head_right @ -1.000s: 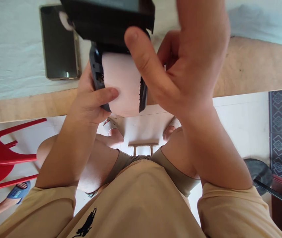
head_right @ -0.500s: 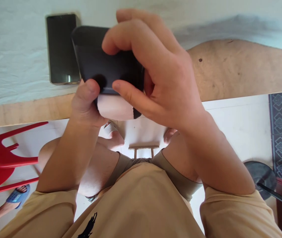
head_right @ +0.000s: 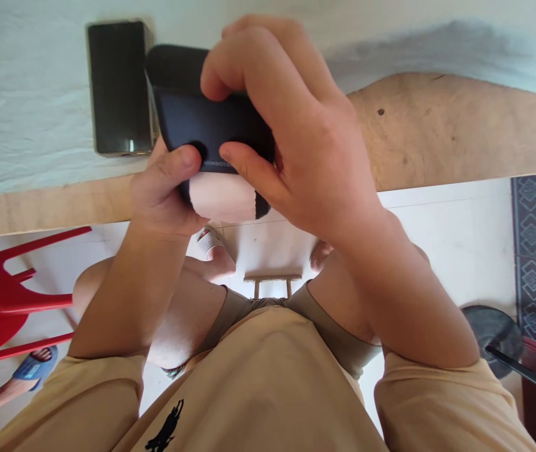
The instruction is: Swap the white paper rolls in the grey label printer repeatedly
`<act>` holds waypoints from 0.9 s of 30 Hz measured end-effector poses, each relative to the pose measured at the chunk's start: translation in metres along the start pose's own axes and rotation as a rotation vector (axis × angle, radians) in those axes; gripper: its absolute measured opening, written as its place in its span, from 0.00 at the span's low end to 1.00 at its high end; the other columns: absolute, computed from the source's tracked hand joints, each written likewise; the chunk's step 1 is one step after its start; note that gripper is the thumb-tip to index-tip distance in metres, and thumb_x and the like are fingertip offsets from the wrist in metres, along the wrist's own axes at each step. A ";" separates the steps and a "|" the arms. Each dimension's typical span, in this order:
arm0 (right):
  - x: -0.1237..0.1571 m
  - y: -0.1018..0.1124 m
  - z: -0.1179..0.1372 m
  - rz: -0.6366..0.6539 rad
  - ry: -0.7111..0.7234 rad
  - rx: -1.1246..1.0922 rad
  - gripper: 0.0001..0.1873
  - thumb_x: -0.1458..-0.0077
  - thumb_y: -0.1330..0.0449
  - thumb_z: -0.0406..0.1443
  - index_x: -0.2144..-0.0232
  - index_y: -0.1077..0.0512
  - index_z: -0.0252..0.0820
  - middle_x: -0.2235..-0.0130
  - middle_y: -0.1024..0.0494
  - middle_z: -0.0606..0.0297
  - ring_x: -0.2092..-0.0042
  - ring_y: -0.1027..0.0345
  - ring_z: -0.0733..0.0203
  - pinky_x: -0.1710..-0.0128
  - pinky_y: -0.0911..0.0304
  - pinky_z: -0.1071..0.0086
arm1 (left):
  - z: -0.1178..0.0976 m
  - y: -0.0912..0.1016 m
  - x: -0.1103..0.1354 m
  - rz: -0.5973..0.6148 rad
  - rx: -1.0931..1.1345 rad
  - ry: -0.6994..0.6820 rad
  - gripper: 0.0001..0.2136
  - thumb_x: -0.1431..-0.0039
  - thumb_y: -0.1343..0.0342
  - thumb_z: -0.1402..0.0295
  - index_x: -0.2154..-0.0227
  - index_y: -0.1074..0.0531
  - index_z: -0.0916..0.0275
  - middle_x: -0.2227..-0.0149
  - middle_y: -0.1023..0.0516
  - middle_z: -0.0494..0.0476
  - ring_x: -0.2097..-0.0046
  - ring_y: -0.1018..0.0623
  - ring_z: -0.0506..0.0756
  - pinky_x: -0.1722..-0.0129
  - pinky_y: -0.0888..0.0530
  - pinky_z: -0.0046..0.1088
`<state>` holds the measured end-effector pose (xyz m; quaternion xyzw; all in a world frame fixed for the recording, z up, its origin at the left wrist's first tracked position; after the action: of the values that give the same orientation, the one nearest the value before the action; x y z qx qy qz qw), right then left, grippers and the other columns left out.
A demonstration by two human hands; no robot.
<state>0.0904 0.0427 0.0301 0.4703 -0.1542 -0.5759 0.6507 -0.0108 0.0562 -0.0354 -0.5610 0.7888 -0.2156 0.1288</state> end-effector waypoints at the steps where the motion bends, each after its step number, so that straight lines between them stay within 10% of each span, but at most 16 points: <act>1: -0.001 0.000 0.000 0.004 0.019 0.008 0.18 0.53 0.57 0.41 0.61 0.42 0.38 0.53 0.43 0.70 0.51 0.47 0.82 0.45 0.43 0.84 | 0.000 0.000 0.000 -0.012 0.018 0.007 0.11 0.57 0.53 0.71 0.67 0.39 0.55 0.68 0.31 0.51 0.62 0.27 0.53 0.77 0.36 0.19; 10: -0.004 0.005 -0.007 0.093 -0.088 0.084 0.20 0.53 0.60 0.44 0.61 0.41 0.39 0.58 0.46 0.64 0.60 0.52 0.82 0.76 0.48 0.90 | 0.001 -0.006 -0.002 -0.039 0.151 0.003 0.19 0.47 0.66 0.56 0.65 0.34 0.60 0.63 0.30 0.51 0.53 0.31 0.51 0.60 0.29 0.26; 18: -0.002 -0.001 -0.010 0.039 0.010 0.116 0.21 0.56 0.57 0.46 0.61 0.42 0.41 0.58 0.48 0.63 0.59 0.50 0.81 0.74 0.47 0.91 | 0.007 0.005 -0.004 -0.065 0.217 0.104 0.20 0.46 0.67 0.58 0.63 0.33 0.61 0.56 0.33 0.48 0.48 0.35 0.52 0.52 0.32 0.29; 24: -0.001 0.002 0.001 -0.028 0.114 0.154 0.21 0.60 0.52 0.44 0.61 0.43 0.43 0.60 0.46 0.64 0.55 0.49 0.78 0.50 0.42 0.76 | 0.012 0.009 -0.002 -0.075 0.218 0.175 0.14 0.47 0.60 0.64 0.67 0.32 0.65 0.62 0.29 0.52 0.48 0.36 0.53 0.54 0.31 0.26; 27: 0.001 0.003 0.001 -0.066 0.025 0.024 0.18 0.59 0.51 0.41 0.63 0.43 0.42 0.59 0.44 0.68 0.59 0.48 0.81 0.60 0.42 0.83 | 0.006 0.007 -0.002 -0.037 0.227 0.134 0.16 0.46 0.64 0.64 0.69 0.32 0.64 0.63 0.29 0.50 0.47 0.37 0.53 0.53 0.31 0.30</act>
<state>0.0918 0.0409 0.0327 0.4901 -0.1372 -0.5892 0.6276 -0.0130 0.0591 -0.0445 -0.5417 0.7556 -0.3427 0.1347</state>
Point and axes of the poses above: each hand's wrist, its own x-axis away from the middle knuckle, its own y-axis out of the back of the hand, z = x × y, the point moved 6 cm from there along -x, towards the middle knuckle
